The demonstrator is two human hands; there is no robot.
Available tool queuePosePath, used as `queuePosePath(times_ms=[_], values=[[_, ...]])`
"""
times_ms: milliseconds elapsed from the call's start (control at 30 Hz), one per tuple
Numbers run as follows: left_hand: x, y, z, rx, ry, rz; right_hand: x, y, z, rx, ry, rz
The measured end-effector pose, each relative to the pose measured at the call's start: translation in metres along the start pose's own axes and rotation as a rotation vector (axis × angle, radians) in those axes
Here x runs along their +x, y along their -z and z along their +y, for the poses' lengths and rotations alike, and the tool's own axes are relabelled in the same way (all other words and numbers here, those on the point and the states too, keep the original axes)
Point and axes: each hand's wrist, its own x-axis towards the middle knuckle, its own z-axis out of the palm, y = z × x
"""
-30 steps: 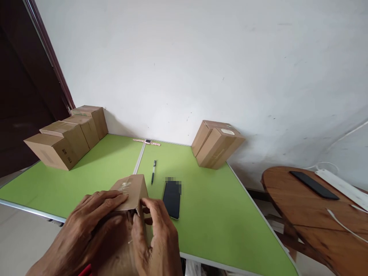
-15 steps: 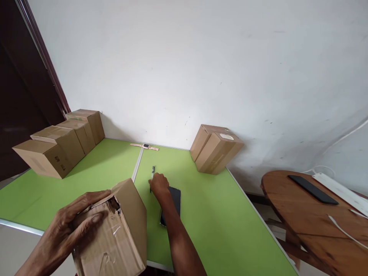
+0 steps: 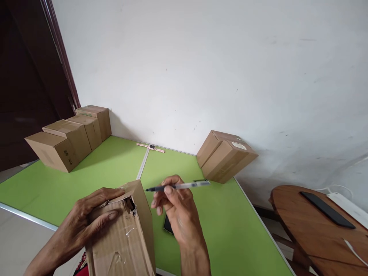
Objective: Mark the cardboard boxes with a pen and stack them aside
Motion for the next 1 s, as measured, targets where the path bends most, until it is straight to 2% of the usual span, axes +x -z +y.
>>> queuePosePath(times_ms=[67, 167, 267, 400, 533, 733, 1000], values=[[0.000, -0.002, 0.000, -0.014, 0.010, -0.017, -0.020, -0.019, -0.018, 0.200, 0.060, -0.082], [-0.001, -0.005, -0.001, -0.019, 0.019, -0.022, -0.036, -0.038, -0.026, 0.258, 0.130, -0.115], [-0.003, -0.006, -0.002, -0.018, 0.010, -0.017, -0.041, -0.043, -0.019, 0.157, 0.232, -0.045], [-0.004, -0.007, -0.003, -0.018, 0.000, -0.008, -0.045, -0.040, -0.007, -0.110, 0.375, 0.066], [-0.002, -0.009, 0.000, -0.006, -0.013, -0.019, -0.046, -0.041, -0.004, -0.374, 0.515, 0.065], [0.000, -0.013, 0.006, -0.006, -0.004, -0.043, -0.045, -0.042, -0.006, -0.482, 0.561, 0.057], [-0.001, -0.013, 0.005, 0.051, -0.011, -0.052, -0.052, -0.031, -0.006, -0.536, 0.558, -0.021]])
